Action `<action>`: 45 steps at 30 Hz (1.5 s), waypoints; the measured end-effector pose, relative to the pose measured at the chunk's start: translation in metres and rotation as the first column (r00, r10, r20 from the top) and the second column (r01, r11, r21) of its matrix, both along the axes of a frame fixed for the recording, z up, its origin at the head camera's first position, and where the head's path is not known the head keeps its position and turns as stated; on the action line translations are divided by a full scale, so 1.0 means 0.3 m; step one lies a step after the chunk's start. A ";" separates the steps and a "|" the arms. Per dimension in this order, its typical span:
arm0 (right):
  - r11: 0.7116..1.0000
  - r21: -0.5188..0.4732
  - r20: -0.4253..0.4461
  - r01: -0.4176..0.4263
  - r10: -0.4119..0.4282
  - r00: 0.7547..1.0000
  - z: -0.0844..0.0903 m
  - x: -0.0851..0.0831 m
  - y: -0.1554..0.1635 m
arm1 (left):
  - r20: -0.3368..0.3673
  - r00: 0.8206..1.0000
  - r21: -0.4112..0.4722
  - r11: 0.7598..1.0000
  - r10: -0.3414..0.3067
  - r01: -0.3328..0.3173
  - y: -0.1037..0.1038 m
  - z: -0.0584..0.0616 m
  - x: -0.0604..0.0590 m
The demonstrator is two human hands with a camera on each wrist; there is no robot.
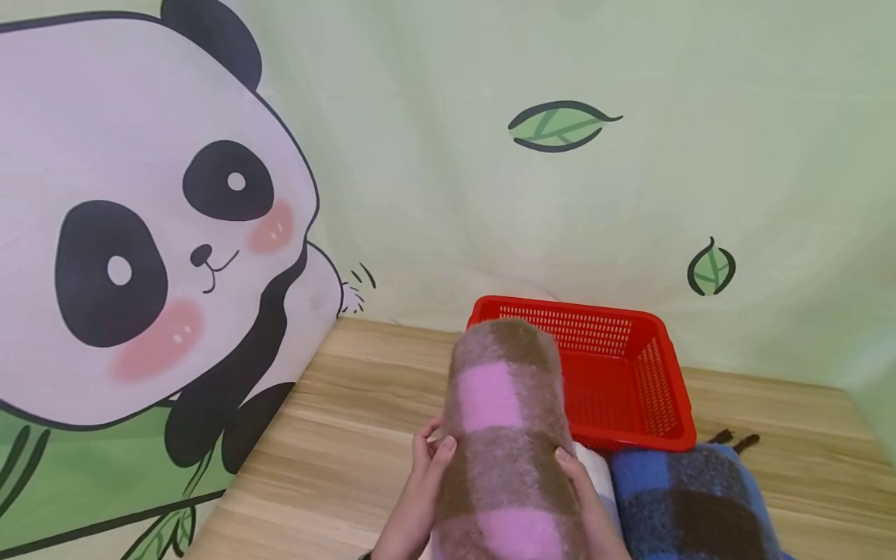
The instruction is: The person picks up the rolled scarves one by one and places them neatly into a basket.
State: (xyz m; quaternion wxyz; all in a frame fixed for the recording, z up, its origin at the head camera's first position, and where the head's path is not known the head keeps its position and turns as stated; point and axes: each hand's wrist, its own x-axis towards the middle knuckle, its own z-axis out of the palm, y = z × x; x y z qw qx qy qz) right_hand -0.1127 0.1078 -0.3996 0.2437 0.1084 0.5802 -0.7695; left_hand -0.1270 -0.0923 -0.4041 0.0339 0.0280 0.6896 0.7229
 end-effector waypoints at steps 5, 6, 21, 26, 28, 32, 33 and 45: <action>0.986 -0.008 -0.083 0.165 -0.165 0.983 0.027 -0.026 0.002 | 0.063 0.997 0.041 0.998 -0.054 0.052 0.011 0.072 0.039; 0.984 -0.025 -0.067 0.176 -0.178 0.982 0.032 -0.030 0.003 | 0.060 0.996 0.063 0.996 -0.068 0.064 0.010 0.053 0.033; 0.957 -0.274 -0.035 0.097 -0.110 0.993 0.069 -0.094 0.014 | 0.030 0.983 0.004 0.983 -0.183 0.183 0.019 0.067 -0.009; 0.960 -0.258 -0.061 0.110 -0.130 0.990 0.077 -0.114 0.013 | 0.047 0.983 -0.034 0.984 -0.175 0.177 0.023 0.085 -0.030; 0.961 -0.247 -0.072 0.126 -0.148 0.986 0.081 -0.125 0.015 | 0.051 0.983 -0.041 0.983 -0.176 0.178 0.026 0.088 -0.044; 0.962 -0.209 -0.079 0.176 -0.196 0.977 0.088 -0.152 0.021 | 0.077 0.980 -0.067 0.980 -0.181 0.186 0.033 0.094 -0.080; 0.962 -0.201 -0.080 0.187 -0.206 0.975 0.089 -0.158 0.021 | 0.080 0.980 -0.075 0.979 -0.182 0.188 0.035 0.094 -0.090; 0.966 -0.082 -0.110 0.244 -0.252 0.961 0.082 -0.237 0.022 | 0.084 0.971 -0.092 0.969 -0.222 0.230 0.052 0.073 -0.208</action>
